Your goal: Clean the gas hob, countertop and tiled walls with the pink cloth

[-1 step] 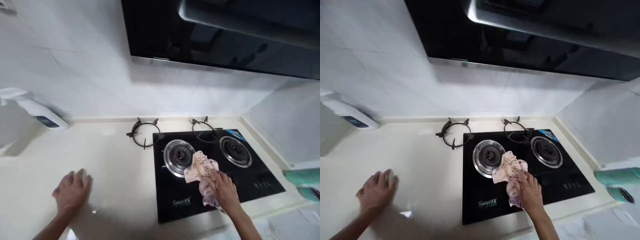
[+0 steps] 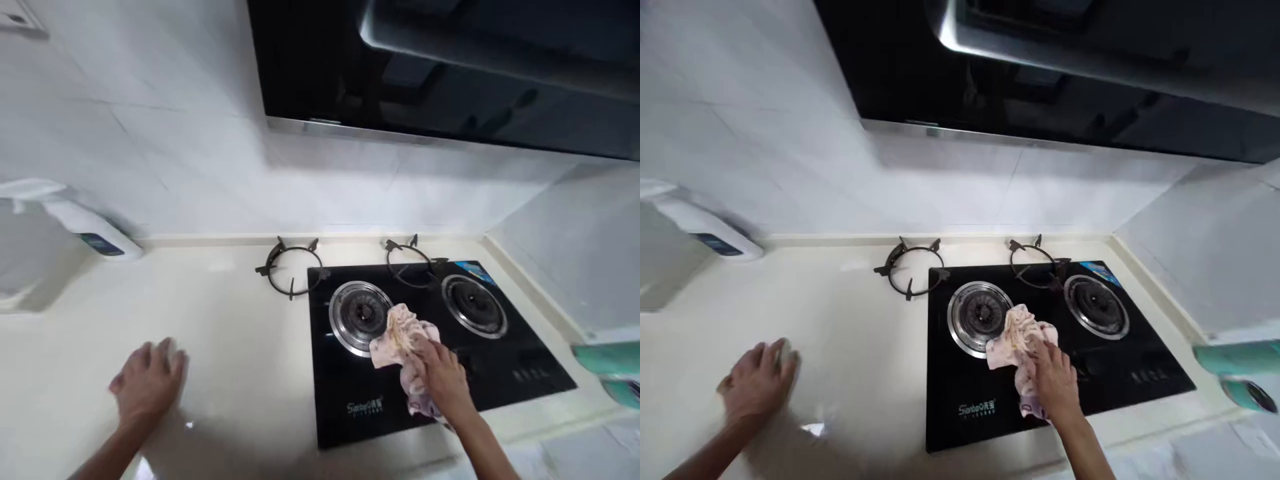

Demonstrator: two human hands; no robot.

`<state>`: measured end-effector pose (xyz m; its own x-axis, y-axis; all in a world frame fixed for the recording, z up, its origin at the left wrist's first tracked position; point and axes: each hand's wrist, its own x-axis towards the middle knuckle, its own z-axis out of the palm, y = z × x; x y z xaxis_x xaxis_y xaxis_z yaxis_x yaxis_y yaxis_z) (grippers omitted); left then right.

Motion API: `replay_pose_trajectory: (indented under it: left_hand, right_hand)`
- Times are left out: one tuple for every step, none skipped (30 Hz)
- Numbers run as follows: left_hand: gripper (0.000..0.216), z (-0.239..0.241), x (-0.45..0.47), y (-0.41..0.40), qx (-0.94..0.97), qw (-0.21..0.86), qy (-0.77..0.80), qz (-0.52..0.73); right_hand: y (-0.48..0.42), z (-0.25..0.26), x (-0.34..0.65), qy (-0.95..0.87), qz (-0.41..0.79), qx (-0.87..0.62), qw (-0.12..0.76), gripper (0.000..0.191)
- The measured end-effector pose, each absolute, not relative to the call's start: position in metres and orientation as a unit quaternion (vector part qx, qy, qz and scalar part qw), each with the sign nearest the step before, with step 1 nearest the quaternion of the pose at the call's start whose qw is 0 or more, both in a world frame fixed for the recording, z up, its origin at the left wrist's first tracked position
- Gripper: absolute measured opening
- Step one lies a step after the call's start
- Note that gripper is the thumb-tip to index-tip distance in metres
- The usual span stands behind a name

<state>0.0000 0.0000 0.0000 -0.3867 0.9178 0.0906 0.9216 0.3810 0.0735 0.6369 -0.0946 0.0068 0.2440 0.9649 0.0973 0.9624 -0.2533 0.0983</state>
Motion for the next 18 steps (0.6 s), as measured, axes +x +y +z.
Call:
replay_pose_trajectory:
  left_hand:
    - [0.064, 0.001, 0.0, -0.001, -0.554, 0.017, -0.83, -0.067]
    - [0.064, 0.001, 0.0, -0.002, -0.555, 0.02, -0.828, -0.078]
    - [0.064, 0.001, 0.0, -0.003, -0.558, 0.025, -0.825, -0.087]
    - [0.063, 0.001, 0.001, -0.004, -0.561, 0.032, -0.822, -0.093]
    - [0.062, 0.001, 0.002, -0.004, -0.565, 0.043, -0.818, -0.1]
    - [0.059, 0.001, 0.005, -0.004, -0.572, 0.056, -0.812, -0.106]
    - [0.056, 0.001, 0.01, -0.002, -0.582, 0.065, -0.803, -0.112]
    - [0.054, 0.0, 0.016, 0.001, -0.597, 0.068, -0.79, -0.117]
    - [0.052, 0.0, 0.025, 0.006, -0.615, 0.063, -0.776, -0.123]
    - [0.051, -0.001, 0.037, 0.012, -0.636, 0.05, -0.76, -0.128]
    - [0.051, -0.002, 0.052, 0.02, -0.656, 0.035, -0.743, -0.132]
    - [0.05, -0.002, 0.067, 0.029, -0.674, 0.021, -0.726, -0.136]
    - [0.05, -0.003, 0.084, 0.038, -0.69, 0.011, -0.71, -0.139]
    - [0.049, -0.004, 0.101, 0.046, -0.704, 0.006, -0.696, -0.142]
    - [0.049, -0.005, 0.116, 0.054, -0.714, 0.005, -0.685, -0.143]
    - [0.049, -0.006, 0.129, 0.06, -0.722, 0.007, -0.677, -0.143]
    - [0.05, -0.007, 0.139, 0.064, -0.727, 0.009, -0.672, -0.142]
    - [0.05, -0.008, 0.146, 0.067, -0.73, 0.011, -0.669, -0.141]
  right_hand:
    - [-0.079, 0.004, 0.627, 0.611, 0.068, 0.789, 0.014, 0.046]
    - [-0.063, 0.003, 0.619, 0.611, 0.063, 0.789, 0.016, 0.046]
    - [-0.049, 0.003, 0.615, 0.611, 0.054, 0.789, 0.017, 0.046]
    - [-0.034, 0.005, 0.614, 0.614, 0.044, 0.788, 0.017, 0.045]
    - [-0.02, 0.009, 0.615, 0.615, 0.025, 0.788, 0.014, 0.046]
    - [-0.007, 0.013, 0.619, 0.612, 0.001, 0.791, 0.01, 0.046]
    - [0.007, 0.018, 0.624, 0.607, -0.023, 0.794, 0.007, 0.046]
    - [0.02, 0.023, 0.628, 0.602, -0.043, 0.797, 0.005, 0.047]
    - [0.034, 0.028, 0.632, 0.599, -0.057, 0.799, 0.003, 0.047]
    - [0.048, 0.032, 0.633, 0.599, -0.063, 0.798, 0.001, 0.047]
    - [0.061, 0.035, 0.632, 0.604, -0.065, 0.794, -0.002, 0.046]
    - [0.074, 0.037, 0.629, 0.611, -0.064, 0.789, -0.005, 0.045]
    - [0.087, 0.039, 0.624, 0.62, -0.065, 0.782, -0.008, 0.044]
    - [0.1, 0.041, 0.618, 0.63, -0.067, 0.774, -0.011, 0.044]
    - [0.112, 0.042, 0.612, 0.64, -0.069, 0.765, -0.013, 0.043]
    - [0.124, 0.043, 0.606, 0.648, -0.071, 0.758, -0.012, 0.043]
    - [0.135, 0.045, 0.6, 0.654, -0.073, 0.753, -0.009, 0.043]
    - [0.146, 0.046, 0.595, 0.658, -0.074, 0.75, -0.005, 0.043]
